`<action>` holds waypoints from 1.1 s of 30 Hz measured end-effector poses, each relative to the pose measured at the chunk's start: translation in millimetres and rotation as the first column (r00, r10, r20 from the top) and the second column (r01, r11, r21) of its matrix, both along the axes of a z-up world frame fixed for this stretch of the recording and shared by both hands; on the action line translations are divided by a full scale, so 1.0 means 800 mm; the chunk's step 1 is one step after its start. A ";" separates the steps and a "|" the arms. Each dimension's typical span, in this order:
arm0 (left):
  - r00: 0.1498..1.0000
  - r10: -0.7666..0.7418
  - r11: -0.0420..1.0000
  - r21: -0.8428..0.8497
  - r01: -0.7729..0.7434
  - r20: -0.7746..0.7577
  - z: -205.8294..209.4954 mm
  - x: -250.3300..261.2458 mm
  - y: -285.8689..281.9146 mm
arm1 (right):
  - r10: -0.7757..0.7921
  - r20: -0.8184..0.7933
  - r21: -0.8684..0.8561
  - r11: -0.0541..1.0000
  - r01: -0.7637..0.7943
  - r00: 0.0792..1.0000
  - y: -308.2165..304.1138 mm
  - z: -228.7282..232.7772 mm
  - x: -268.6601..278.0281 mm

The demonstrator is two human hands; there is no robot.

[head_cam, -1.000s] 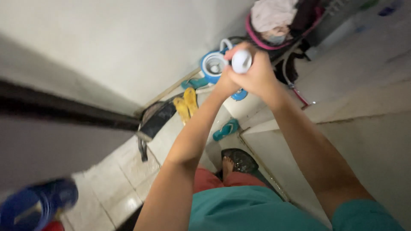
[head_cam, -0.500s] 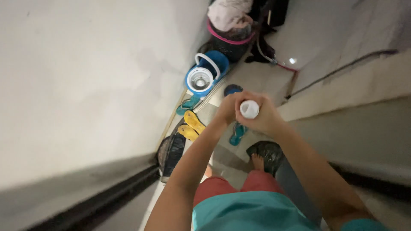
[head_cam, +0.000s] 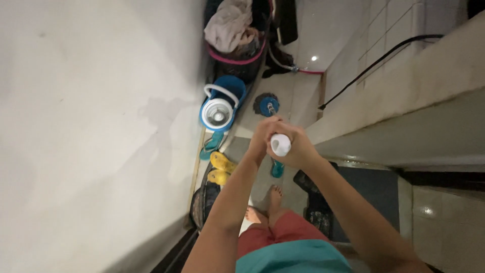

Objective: Cleaning a floor mat and the surrounding floor area using a mop.

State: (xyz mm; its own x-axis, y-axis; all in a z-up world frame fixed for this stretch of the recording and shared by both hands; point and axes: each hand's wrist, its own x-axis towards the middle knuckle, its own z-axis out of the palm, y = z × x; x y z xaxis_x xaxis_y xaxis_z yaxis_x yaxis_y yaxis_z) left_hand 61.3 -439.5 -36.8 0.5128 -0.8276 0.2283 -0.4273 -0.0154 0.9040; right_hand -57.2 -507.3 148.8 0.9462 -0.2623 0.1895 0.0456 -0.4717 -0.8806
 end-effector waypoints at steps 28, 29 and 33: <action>0.934 -0.285 0.954 -0.161 0.254 -0.216 -0.009 0.077 -0.082 | -0.387 0.080 -0.096 0.914 0.393 0.919 -0.012 -0.043 0.046; 0.958 -0.266 0.963 -0.067 0.260 -0.107 0.001 0.080 -0.079 | -0.388 0.058 -0.129 0.911 0.392 0.920 -0.010 -0.047 0.047; 0.945 -0.307 0.952 0.045 0.304 0.117 0.041 0.082 -0.054 | -0.296 0.059 -0.176 0.937 0.301 0.953 0.006 -0.051 0.037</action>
State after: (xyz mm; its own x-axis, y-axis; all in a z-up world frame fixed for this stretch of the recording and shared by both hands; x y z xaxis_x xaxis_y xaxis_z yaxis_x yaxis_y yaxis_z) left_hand 126.6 -482.6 -4.1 0.2046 -0.9466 0.2491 -0.5209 0.1102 0.8464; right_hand -27.4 -502.3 107.7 0.8225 -0.4904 0.2880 -0.0962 -0.6192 -0.7793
